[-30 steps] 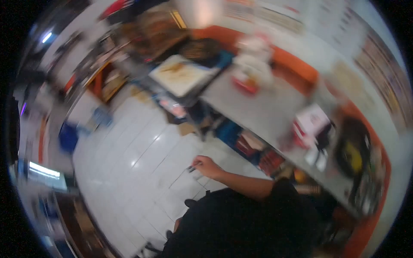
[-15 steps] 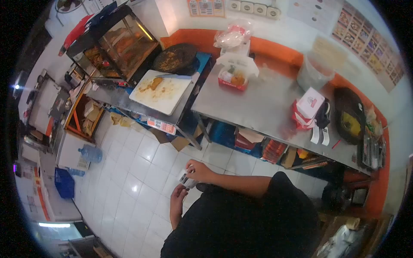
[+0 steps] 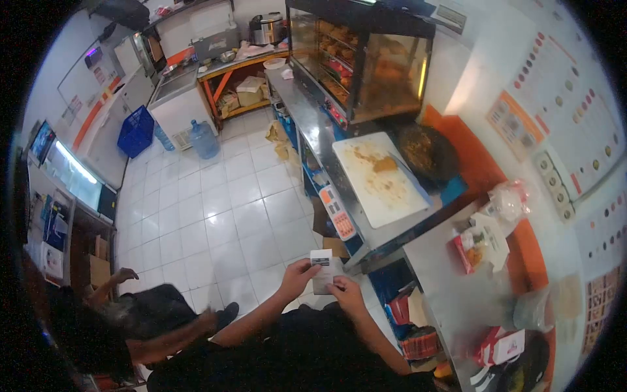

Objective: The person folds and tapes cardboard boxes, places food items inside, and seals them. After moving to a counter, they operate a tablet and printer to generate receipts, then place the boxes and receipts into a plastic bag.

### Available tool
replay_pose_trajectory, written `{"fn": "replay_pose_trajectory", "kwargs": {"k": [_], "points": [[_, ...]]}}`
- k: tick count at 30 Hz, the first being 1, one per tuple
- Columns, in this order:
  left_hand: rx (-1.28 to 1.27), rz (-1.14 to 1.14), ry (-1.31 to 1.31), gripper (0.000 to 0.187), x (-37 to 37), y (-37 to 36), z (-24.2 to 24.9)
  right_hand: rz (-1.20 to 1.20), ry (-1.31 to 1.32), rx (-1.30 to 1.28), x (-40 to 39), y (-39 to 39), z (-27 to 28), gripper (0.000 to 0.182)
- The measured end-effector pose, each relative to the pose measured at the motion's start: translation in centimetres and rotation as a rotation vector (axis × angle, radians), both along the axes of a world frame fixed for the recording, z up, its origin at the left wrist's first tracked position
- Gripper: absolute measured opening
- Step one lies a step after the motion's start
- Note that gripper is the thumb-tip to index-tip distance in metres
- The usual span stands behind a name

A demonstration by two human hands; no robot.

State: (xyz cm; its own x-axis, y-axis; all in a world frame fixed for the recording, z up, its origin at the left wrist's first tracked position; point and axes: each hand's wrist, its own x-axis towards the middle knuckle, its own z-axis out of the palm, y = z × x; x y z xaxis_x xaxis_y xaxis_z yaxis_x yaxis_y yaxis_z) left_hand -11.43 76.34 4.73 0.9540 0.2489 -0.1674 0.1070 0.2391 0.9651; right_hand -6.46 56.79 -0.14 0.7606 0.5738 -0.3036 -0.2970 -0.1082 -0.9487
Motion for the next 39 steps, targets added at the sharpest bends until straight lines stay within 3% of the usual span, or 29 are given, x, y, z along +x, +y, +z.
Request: {"fn": "replay_pose_trajectory", "kwargs": {"k": [2,5,12,14,19,23,26,27,31,34,39], "points": [[0.065,-0.002,-0.014,0.022,2.7,2.1,-0.9,0.032,-0.023,-0.061,2.2,1.3,-0.2,0.028],[0.164,0.028,0.007,0.023,8.4,5.2,0.4,-0.107,0.004,0.074,5.9,3.6,1.3,0.024],[0.238,0.275,-0.487,0.037,27.3,14.6,8.7,-0.206,0.011,0.126,16.6,5.5,3.3,0.019],[0.330,0.353,-0.517,0.045,33.8,17.4,13.4,-0.264,-0.016,0.120,19.3,5.6,5.6,0.019],[0.241,0.249,-0.906,0.048,48.1,21.5,31.2,-0.383,-0.055,0.086,23.6,6.0,7.2,0.021],[0.113,0.138,-1.014,0.043,59.7,24.7,38.3,-0.571,-0.034,0.062,25.5,7.4,5.3,0.020],[0.041,0.016,-0.872,0.037,65.9,26.4,40.0,-0.777,-0.015,0.029,25.6,9.6,3.8,0.019],[0.128,0.007,-0.827,0.036,68.0,27.4,39.8,-0.823,-0.009,0.021,25.4,10.3,3.0,0.018],[0.578,0.095,-1.023,0.036,70.9,28.2,39.5,-0.982,0.053,0.025,25.8,14.0,3.4,0.020],[1.103,0.485,-1.304,0.033,68.7,27.3,40.2,-1.029,0.046,0.012,27.0,15.9,3.6,0.019],[1.134,0.357,-1.377,0.027,69.3,28.1,39.9,-1.058,-0.023,0.020,28.9,17.5,3.8,0.018]]}}
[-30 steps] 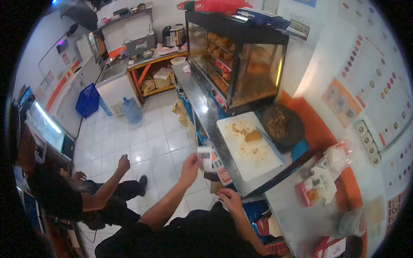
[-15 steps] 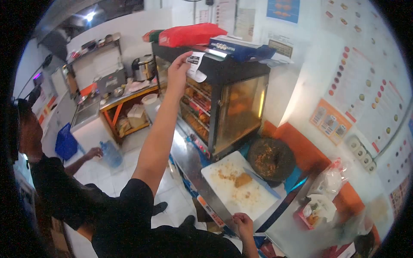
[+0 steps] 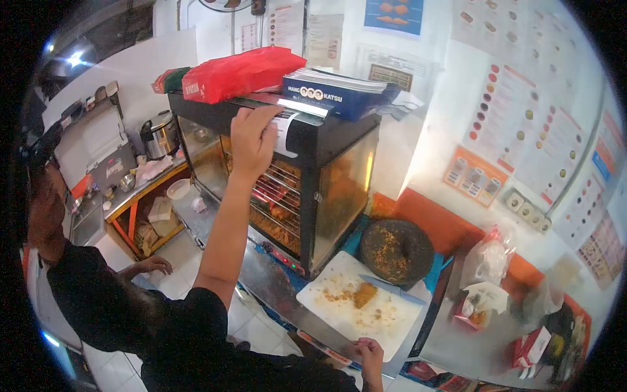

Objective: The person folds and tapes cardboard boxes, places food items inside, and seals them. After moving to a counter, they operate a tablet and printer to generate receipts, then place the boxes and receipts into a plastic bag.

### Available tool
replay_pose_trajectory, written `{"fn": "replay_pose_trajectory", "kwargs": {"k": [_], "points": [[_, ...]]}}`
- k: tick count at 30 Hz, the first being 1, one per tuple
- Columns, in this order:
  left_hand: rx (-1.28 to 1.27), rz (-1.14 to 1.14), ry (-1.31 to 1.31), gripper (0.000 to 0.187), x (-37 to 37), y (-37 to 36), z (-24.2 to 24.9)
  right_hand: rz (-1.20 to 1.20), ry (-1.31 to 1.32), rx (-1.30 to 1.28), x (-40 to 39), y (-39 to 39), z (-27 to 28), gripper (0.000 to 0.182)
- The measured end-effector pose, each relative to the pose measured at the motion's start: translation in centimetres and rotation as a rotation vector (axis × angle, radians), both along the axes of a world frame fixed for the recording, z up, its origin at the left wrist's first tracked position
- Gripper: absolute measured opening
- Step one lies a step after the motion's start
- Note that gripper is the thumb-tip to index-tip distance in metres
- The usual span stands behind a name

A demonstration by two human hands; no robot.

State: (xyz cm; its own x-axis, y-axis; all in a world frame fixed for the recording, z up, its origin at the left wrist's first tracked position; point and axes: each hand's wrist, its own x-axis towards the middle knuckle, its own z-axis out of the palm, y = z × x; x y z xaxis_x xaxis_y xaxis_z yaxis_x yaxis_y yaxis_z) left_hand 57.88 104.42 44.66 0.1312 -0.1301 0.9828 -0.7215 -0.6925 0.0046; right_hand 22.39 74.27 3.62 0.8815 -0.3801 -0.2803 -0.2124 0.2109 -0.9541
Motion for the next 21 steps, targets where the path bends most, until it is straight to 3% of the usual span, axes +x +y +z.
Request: {"fn": "replay_pose_trajectory", "kwargs": {"k": [5,6,8,11,13,16,18,21], "points": [[-0.116,0.249,-0.152,0.024,-2.8,-2.1,3.1,-0.026,0.021,0.001,-0.6,0.0,-0.7,0.019],[-0.151,0.198,-0.234,0.021,-3.8,-3.6,4.6,-0.033,0.037,0.010,-0.8,-0.1,-0.8,0.019],[-0.059,-0.036,-0.128,0.021,-3.7,-7.0,7.6,-0.028,0.034,0.002,-1.2,-0.4,-0.4,0.020],[0.146,-0.247,0.182,0.029,0.2,-13.3,12.1,-0.032,0.000,-0.004,-2.1,-1.8,-0.6,0.020],[0.414,-0.145,0.486,0.036,5.3,-17.2,14.8,-0.051,-0.018,0.017,-2.9,-2.6,-0.8,0.020],[0.754,-0.008,0.654,0.037,8.7,-18.8,16.4,-0.115,-0.017,0.049,-3.7,-4.3,0.1,0.022],[0.674,-0.082,0.835,0.036,8.9,-18.1,17.4,-0.174,0.013,0.051,-4.9,-4.9,1.2,0.022],[0.423,-0.292,1.217,0.034,5.9,-17.1,18.4,-0.231,-0.007,0.061,-6.9,-7.5,-1.5,0.023]]}}
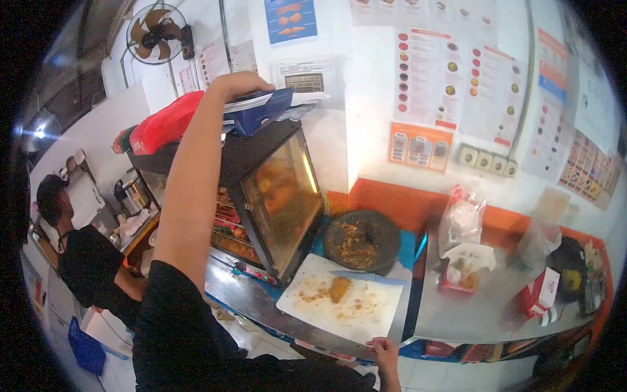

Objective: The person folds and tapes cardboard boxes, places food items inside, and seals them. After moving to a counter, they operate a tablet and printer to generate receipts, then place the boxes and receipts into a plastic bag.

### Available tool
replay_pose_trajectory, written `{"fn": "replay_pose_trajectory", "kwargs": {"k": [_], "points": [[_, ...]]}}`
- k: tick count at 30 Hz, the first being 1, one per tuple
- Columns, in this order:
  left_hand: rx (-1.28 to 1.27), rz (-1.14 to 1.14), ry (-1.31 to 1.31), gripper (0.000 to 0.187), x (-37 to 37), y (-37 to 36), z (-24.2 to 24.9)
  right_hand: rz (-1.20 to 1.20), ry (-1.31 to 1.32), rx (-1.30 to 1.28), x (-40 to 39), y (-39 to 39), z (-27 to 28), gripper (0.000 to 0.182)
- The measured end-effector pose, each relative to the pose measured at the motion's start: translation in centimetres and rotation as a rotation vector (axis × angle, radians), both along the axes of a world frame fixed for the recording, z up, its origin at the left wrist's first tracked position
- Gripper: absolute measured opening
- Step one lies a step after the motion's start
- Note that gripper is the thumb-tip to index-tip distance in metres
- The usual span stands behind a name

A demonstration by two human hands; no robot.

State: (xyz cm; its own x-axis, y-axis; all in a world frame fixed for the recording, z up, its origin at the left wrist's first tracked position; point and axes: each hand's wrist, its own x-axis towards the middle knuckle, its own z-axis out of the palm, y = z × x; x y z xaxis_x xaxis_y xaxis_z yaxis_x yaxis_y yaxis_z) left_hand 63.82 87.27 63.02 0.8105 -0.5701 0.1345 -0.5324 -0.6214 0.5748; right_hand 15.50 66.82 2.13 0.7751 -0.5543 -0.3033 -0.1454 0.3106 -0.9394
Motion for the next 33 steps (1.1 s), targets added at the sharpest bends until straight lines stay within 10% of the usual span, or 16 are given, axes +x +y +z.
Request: {"fn": "replay_pose_trajectory", "kwargs": {"k": [11,20,26,33], "points": [[-0.175,0.041,0.302,0.031,-2.0,1.4,-0.4,-0.059,0.024,-0.017,-2.7,-4.5,0.2,0.014],[0.499,-0.016,-0.348,0.030,0.8,0.6,1.1,-0.093,-0.039,-0.002,-1.6,-4.4,0.4,0.011],[0.176,0.001,-1.048,0.040,2.1,0.3,2.5,-0.050,-0.009,-0.028,-2.3,-3.8,0.1,0.014],[-0.182,-0.183,-0.751,0.030,-15.8,-3.4,-2.0,-0.022,-0.169,-0.111,1.5,-4.2,7.7,0.019]]}}
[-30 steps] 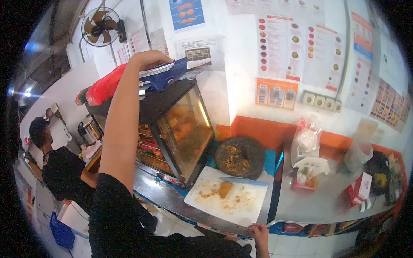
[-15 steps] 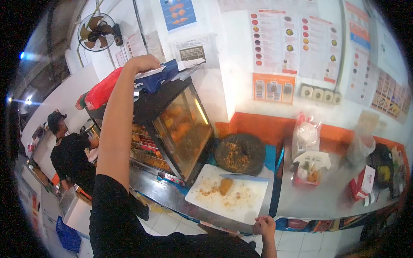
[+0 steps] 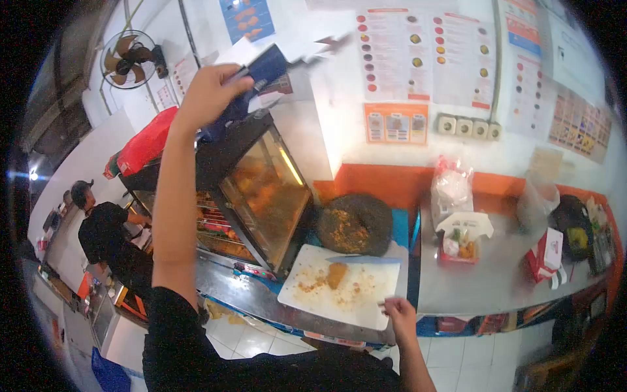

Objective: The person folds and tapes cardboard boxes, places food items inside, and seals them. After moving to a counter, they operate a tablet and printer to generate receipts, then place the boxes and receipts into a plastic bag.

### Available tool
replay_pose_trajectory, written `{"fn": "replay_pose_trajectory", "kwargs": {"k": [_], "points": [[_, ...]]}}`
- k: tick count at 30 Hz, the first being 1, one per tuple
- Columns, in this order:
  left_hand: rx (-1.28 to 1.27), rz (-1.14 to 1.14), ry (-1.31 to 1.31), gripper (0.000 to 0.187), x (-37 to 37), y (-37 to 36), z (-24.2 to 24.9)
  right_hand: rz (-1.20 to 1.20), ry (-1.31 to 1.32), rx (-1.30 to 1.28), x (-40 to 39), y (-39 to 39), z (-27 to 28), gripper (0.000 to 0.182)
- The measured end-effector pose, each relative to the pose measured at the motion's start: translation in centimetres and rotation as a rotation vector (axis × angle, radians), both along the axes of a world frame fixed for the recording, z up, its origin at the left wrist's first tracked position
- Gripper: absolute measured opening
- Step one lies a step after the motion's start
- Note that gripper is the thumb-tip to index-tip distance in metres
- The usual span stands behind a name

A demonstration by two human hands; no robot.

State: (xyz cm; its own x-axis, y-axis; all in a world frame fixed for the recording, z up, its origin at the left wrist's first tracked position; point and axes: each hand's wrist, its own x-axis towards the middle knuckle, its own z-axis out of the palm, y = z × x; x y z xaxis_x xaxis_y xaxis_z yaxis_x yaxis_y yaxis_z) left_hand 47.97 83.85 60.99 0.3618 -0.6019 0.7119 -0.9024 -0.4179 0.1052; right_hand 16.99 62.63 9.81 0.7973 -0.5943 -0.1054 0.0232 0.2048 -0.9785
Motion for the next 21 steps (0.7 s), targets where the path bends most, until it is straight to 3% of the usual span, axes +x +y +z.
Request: {"fn": "replay_pose_trajectory", "kwargs": {"k": [3,4,5,6,7,8,11,14,16,19,21], "points": [[-0.063,-0.181,0.442,0.020,-10.4,-1.9,-8.9,0.068,-0.304,0.049,2.8,1.4,7.6,0.039],[0.020,-0.198,0.481,0.016,-13.2,-2.5,-12.7,0.097,-0.550,0.149,3.4,3.0,11.3,0.051],[0.001,-0.344,0.733,0.015,-14.6,-3.4,-17.8,0.122,-0.793,0.250,3.3,4.1,13.6,0.064],[-0.054,-0.495,0.955,0.018,-16.6,-4.2,-22.0,0.147,-0.849,0.277,3.6,4.0,12.2,0.070],[0.086,-0.461,0.757,0.020,-16.7,-5.3,-28.5,0.174,-0.910,0.301,4.0,3.9,10.3,0.075],[-0.018,-0.524,0.847,0.022,-18.1,-5.9,-32.5,0.013,-0.665,0.295,3.3,4.2,9.2,0.071],[0.245,-0.415,1.215,0.025,-18.9,-4.8,-39.1,0.028,-0.324,0.578,0.2,3.0,0.5,0.064],[-0.082,-0.388,1.430,0.028,-20.8,-3.0,-44.8,0.092,-0.308,0.608,-2.0,4.1,-1.5,0.056],[-0.121,-0.323,1.419,0.023,-20.5,-1.6,-44.9,0.118,-0.290,0.590,-1.8,4.3,-3.8,0.054],[-0.262,-0.281,1.492,0.020,-20.0,0.2,-43.1,0.150,-0.225,0.795,-0.4,3.1,-7.8,0.059],[-0.368,-0.247,1.518,0.020,-19.9,1.3,-42.0,0.078,0.169,0.597,-1.1,2.0,-10.0,0.059]]}}
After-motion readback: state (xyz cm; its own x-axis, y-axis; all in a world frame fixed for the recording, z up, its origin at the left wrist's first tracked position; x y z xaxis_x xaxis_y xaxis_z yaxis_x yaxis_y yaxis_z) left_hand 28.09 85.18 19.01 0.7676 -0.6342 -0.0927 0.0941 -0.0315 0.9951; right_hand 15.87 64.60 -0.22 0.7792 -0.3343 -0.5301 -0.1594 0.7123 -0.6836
